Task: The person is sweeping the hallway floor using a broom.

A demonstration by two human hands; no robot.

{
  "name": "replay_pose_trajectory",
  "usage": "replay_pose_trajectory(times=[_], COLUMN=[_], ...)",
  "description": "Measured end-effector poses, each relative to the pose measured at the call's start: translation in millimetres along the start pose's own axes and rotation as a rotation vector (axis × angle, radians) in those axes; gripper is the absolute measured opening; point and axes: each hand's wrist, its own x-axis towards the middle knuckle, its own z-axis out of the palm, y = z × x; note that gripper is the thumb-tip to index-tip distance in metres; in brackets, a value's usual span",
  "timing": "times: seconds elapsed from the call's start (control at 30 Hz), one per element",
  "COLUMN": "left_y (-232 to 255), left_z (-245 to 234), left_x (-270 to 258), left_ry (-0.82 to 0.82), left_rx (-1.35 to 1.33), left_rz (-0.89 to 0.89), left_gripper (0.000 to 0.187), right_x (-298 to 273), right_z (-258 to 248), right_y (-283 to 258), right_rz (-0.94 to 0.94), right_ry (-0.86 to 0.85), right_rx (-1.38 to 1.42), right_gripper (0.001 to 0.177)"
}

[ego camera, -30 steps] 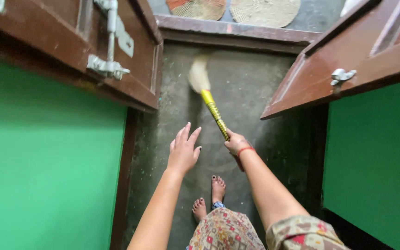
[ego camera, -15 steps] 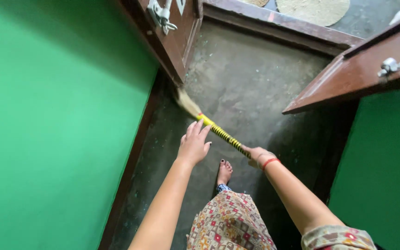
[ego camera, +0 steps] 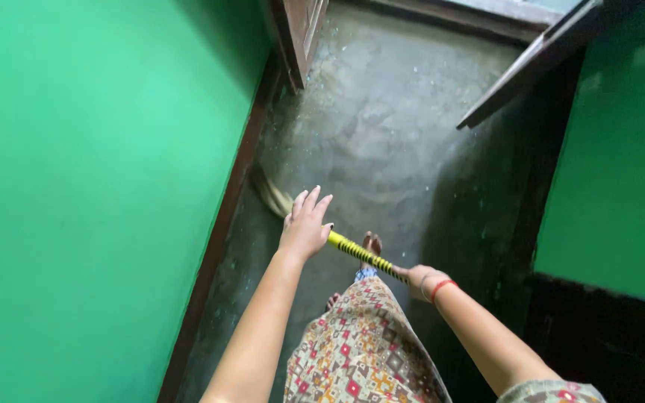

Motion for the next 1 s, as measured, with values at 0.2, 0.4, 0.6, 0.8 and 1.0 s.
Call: replay_pose_trajectory(times=[0.2, 0.4, 0.6, 0.8, 1.0], left_y=[19, 51, 80, 129, 134], left_z=[24, 44, 72, 100, 114], left_x=[-74, -123, -180, -245, -282], left_ry=[-0.116, -0.074, 0.020, -0.010, -0.068], left_rx=[0.016, -0.017, -0.034, -0.042, 0.003], left_rz=[-0.025, -0.008, 0.015, 0.047, 0.043], left_gripper=[0.068, 0.070, 0.070, 0.070, 0.069], right_x=[-85, -216, -294, -293, -202], right_z=[99, 237, 304, 383, 504], right_y=[-12, 34, 26, 47, 81], right_rz=[-0.071, -0.057, 0.217, 0.249, 0.476], right_ry=[-0.101, 0.190, 0.170, 0.514, 0.847], right_rx=[-0.041, 0.089, 0.282, 0.566, 1.067], right_gripper=[0.074, 0.074, 0.061, 0.071, 0.074])
